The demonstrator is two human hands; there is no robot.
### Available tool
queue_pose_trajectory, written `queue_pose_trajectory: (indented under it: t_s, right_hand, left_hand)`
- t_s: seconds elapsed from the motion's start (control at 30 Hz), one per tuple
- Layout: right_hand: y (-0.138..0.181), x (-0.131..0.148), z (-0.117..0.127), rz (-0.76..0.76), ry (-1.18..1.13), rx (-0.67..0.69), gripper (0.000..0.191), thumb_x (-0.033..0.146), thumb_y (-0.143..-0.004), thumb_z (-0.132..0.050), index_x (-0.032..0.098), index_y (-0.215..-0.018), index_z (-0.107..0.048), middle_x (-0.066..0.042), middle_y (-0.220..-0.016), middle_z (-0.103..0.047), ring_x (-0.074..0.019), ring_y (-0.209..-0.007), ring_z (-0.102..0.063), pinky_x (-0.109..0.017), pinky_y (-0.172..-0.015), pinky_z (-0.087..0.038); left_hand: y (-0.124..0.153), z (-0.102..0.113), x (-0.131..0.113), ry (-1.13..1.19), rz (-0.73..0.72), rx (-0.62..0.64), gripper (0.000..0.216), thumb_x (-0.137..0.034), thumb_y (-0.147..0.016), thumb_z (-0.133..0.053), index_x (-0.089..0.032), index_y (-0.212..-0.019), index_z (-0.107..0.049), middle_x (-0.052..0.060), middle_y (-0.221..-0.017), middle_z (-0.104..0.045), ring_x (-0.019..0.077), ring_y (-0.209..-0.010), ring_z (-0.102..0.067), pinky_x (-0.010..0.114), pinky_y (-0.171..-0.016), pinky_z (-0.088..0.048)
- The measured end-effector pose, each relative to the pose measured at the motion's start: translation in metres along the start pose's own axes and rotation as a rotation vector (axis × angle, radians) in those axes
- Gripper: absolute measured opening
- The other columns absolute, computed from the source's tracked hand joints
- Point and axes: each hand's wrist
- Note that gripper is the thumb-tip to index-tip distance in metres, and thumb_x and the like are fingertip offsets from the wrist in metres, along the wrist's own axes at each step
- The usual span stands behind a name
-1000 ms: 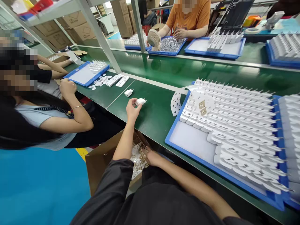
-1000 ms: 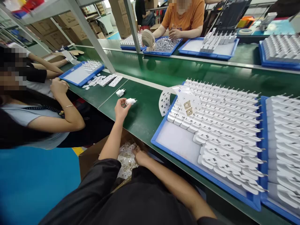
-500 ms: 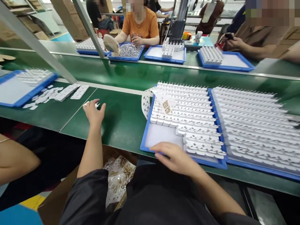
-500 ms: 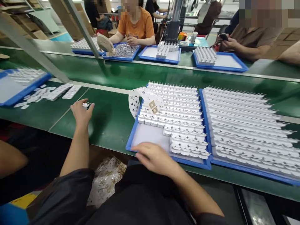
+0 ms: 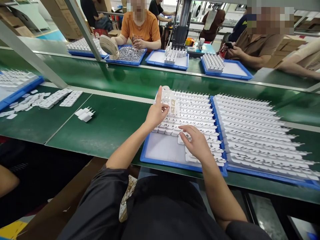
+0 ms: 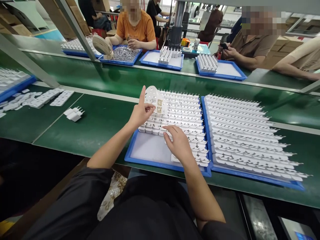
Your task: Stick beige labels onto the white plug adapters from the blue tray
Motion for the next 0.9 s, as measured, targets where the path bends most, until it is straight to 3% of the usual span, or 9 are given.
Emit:
queue_pose_trajectory:
  t_s: [0.07, 0.13, 0.23, 0.33, 0.4, 0.5, 0.6, 0.73, 0.9]
  right_hand:
    - [-0.002, 0.000, 0.003, -0.013, -0.020, -0.042, 0.023, 0.027, -0.102, -0.054, 0.022, -0.120, -0.068, -0.011, -0.115, -0.076, -0.0281, -0.108, -0.072, -0.044, -0.092, -0.060]
    - [-0.007, 0.000, 0.005, -0.022, -0.031, -0.107, 0.023, 0.027, -0.102, -0.055, 0.023, -0.121, -0.068, -0.010, -0.117, -0.075, -0.0276, -0.110, -0.071, -0.044, -0.094, -0.060]
    - [-0.015, -0.001, 0.005, -0.003, -0.034, -0.138, 0.023, 0.027, -0.102, -0.054, 0.023, -0.120, -0.067, -0.011, -0.120, -0.074, -0.0281, -0.114, -0.070, -0.046, -0.097, -0.058]
    - [-0.019, -0.004, 0.001, 0.011, -0.047, -0.098, 0.022, 0.028, -0.102, -0.054, 0.023, -0.119, -0.067, -0.011, -0.121, -0.074, -0.0284, -0.113, -0.070, -0.047, -0.096, -0.058]
    - [-0.018, -0.006, -0.001, 0.002, -0.048, -0.084, 0.022, 0.028, -0.102, -0.054, 0.023, -0.118, -0.068, -0.011, -0.120, -0.074, -0.0288, -0.113, -0.070, -0.047, -0.095, -0.058]
    - [-0.013, -0.007, 0.001, -0.004, -0.055, -0.099, 0.021, 0.027, -0.102, -0.055, 0.023, -0.117, -0.069, -0.011, -0.118, -0.075, -0.0282, -0.112, -0.071, -0.046, -0.092, -0.060]
    - [-0.010, -0.002, 0.007, 0.052, -0.085, -0.211, 0.020, 0.024, -0.101, -0.057, 0.024, -0.118, -0.070, -0.010, -0.115, -0.075, -0.0266, -0.110, -0.071, -0.045, -0.093, -0.060]
    - [-0.013, 0.012, 0.008, 0.187, -0.089, -0.389, 0.024, 0.017, -0.097, -0.065, 0.024, -0.120, -0.070, -0.010, -0.114, -0.074, -0.0258, -0.108, -0.070, -0.044, -0.095, -0.058]
    - [-0.015, 0.024, -0.005, 0.271, -0.019, -0.399, 0.018, 0.017, -0.095, -0.070, 0.024, -0.112, -0.072, -0.009, -0.101, -0.074, -0.0253, -0.094, -0.069, -0.042, -0.082, -0.058]
  left_hand:
    - [0.002, 0.002, 0.002, 0.092, -0.033, -0.027, 0.088, -0.031, -0.098, -0.057, -0.024, -0.166, -0.002, 0.006, -0.104, -0.080, 0.0167, -0.078, -0.071, 0.029, -0.080, -0.056]
    - [0.007, 0.004, 0.002, 0.098, -0.039, -0.050, 0.083, -0.034, -0.099, -0.057, -0.025, -0.167, -0.009, 0.006, -0.103, -0.080, 0.0166, -0.079, -0.071, 0.028, -0.080, -0.056]
    - [0.006, 0.001, -0.002, 0.006, -0.027, -0.015, 0.080, -0.041, -0.098, -0.060, -0.027, -0.165, -0.021, 0.005, -0.102, -0.080, 0.0159, -0.073, -0.069, 0.027, -0.076, -0.054]
    - [-0.015, -0.008, -0.004, -0.142, -0.039, 0.066, 0.077, -0.042, -0.098, -0.060, -0.027, -0.165, -0.026, 0.006, -0.099, -0.079, 0.0176, -0.068, -0.067, 0.029, -0.073, -0.052]
    - [-0.032, -0.012, -0.005, -0.210, -0.016, 0.102, 0.061, -0.031, -0.099, -0.057, -0.021, -0.158, -0.043, 0.007, -0.094, -0.078, 0.0199, -0.072, -0.068, 0.031, -0.076, -0.052]
    - [-0.039, -0.009, -0.007, -0.158, 0.031, 0.087, 0.039, -0.017, -0.095, -0.058, -0.016, -0.132, -0.070, 0.007, -0.089, -0.079, 0.0200, -0.075, -0.069, 0.031, -0.081, -0.054]
    - [-0.012, -0.001, -0.015, 0.015, -0.014, -0.020, 0.029, -0.023, -0.094, -0.063, -0.020, -0.119, -0.076, 0.004, -0.093, -0.080, 0.0166, -0.073, -0.069, 0.027, -0.077, -0.056]
    - [0.048, 0.002, -0.026, 0.243, -0.045, -0.139, 0.028, -0.031, -0.093, -0.069, -0.021, -0.117, -0.078, 0.005, -0.101, -0.082, 0.0143, -0.076, -0.073, 0.023, -0.074, -0.059]
    - [0.095, -0.010, -0.027, 0.413, 0.069, -0.182, 0.030, -0.036, -0.091, -0.073, -0.021, -0.116, -0.078, 0.004, -0.093, -0.082, 0.0143, -0.074, -0.073, 0.023, -0.072, -0.060]
Point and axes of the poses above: each hand's wrist, its own y-axis away from the middle knuckle, its own z-axis out of the back of the hand, x = y × z
